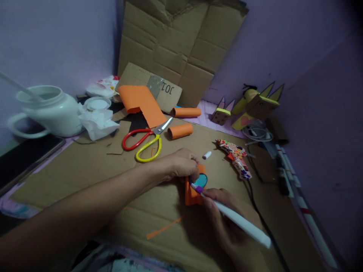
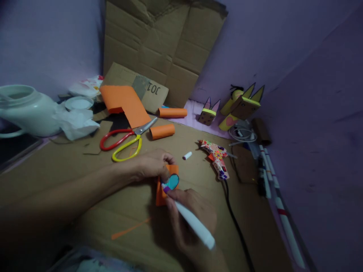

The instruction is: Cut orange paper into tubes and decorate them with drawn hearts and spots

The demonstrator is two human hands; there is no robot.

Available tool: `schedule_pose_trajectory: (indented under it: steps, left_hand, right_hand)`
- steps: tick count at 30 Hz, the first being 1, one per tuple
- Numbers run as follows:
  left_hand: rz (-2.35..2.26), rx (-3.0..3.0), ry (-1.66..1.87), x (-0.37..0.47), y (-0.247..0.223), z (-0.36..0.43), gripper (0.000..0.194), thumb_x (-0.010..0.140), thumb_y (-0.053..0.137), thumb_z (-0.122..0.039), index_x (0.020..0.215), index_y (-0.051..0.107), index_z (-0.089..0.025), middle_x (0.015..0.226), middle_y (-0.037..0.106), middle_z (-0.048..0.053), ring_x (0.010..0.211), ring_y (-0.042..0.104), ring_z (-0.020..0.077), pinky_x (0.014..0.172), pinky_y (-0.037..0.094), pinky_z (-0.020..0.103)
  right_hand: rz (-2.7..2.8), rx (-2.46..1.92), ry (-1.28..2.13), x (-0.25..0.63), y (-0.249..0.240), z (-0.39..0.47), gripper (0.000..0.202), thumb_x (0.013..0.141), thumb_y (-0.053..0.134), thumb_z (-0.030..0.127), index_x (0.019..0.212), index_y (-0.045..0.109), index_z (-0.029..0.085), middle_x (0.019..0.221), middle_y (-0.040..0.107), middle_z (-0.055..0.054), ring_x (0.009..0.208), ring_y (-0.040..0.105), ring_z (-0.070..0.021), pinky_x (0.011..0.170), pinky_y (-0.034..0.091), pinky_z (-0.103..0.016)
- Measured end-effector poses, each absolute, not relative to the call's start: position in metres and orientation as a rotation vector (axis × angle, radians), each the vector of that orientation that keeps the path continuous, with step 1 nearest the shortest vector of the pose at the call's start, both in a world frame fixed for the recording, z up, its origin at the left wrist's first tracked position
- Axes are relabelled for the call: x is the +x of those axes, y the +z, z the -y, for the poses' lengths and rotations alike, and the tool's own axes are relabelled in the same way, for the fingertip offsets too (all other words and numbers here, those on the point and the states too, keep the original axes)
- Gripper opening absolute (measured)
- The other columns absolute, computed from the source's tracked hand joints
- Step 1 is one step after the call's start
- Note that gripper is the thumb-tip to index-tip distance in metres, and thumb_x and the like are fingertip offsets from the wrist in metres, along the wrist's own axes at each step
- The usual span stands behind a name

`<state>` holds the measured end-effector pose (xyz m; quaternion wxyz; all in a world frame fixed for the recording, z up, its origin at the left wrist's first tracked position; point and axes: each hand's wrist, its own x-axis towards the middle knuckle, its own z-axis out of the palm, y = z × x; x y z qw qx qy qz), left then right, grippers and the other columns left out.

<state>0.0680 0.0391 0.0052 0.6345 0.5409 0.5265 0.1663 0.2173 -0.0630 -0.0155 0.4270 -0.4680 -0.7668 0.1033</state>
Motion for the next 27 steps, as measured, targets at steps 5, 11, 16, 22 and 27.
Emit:
schedule_pose_trajectory:
  steps: [5, 11, 16, 22, 27]
  left_hand:
    - [-1.203, 1.229, 0.383, 0.0684, 0.0053, -0.0393, 0.028, 0.044, 0.057, 0.003, 0.065, 0.057, -0.016, 0.053, 0.051, -0.005, 0.046, 0.046, 0.0103, 0.039, 0.035, 0.020]
    - [-1.206, 1.230, 0.389, 0.0683, 0.0029, -0.0396, 0.027, 0.044, 0.058, 0.003, 0.064, 0.057, -0.016, 0.052, 0.051, -0.005, 0.046, 0.046, 0.0101, 0.038, 0.032, 0.019]
    - [-1.227, 1.238, 0.392, 0.0678, 0.0029, -0.0398, 0.027, 0.044, 0.060, 0.002, 0.066, 0.060, -0.015, 0.055, 0.053, -0.004, 0.049, 0.049, 0.0110, 0.041, 0.034, 0.020]
    - [-1.212, 1.252, 0.390, 0.0674, 0.0016, -0.0407, 0.025, 0.044, 0.061, 0.001, 0.064, 0.060, -0.015, 0.054, 0.053, -0.004, 0.048, 0.046, 0.0100, 0.041, 0.033, 0.019]
    - [-1.195, 1.242, 0.391, 0.0675, 0.0043, -0.0395, 0.024, 0.043, 0.059, 0.000, 0.062, 0.059, -0.015, 0.053, 0.053, -0.004, 0.047, 0.046, 0.0106, 0.041, 0.035, 0.021]
  right_hand:
    - [1.914, -1.170, 0.295, 0.2185, -0.0150, 0.0640, 0.009, 0.086, 0.058, 0.017, 0.088, 0.066, 0.021, 0.065, 0.066, 0.000, 0.050, 0.060, -0.0128, 0.048, 0.044, -0.024]
    - [1.929, -1.183, 0.302, 0.2201, -0.0143, 0.0644, 0.010, 0.087, 0.057, 0.018, 0.087, 0.067, 0.021, 0.062, 0.065, 0.001, 0.049, 0.060, -0.0125, 0.048, 0.044, -0.024]
    - [1.923, -1.181, 0.312, 0.2203, -0.0132, 0.0643, 0.010, 0.086, 0.058, 0.017, 0.086, 0.066, 0.022, 0.064, 0.066, 0.002, 0.049, 0.060, -0.0117, 0.049, 0.044, -0.023]
    - [1.921, -1.153, 0.293, 0.2197, -0.0162, 0.0635, 0.009, 0.086, 0.058, 0.017, 0.087, 0.066, 0.021, 0.061, 0.063, 0.001, 0.048, 0.058, -0.0124, 0.045, 0.043, -0.023]
    - [1.903, -1.149, 0.232, 0.2175, -0.0181, 0.0633, 0.010, 0.086, 0.058, 0.020, 0.093, 0.066, 0.021, 0.067, 0.069, -0.002, 0.051, 0.062, -0.0141, 0.048, 0.047, -0.024]
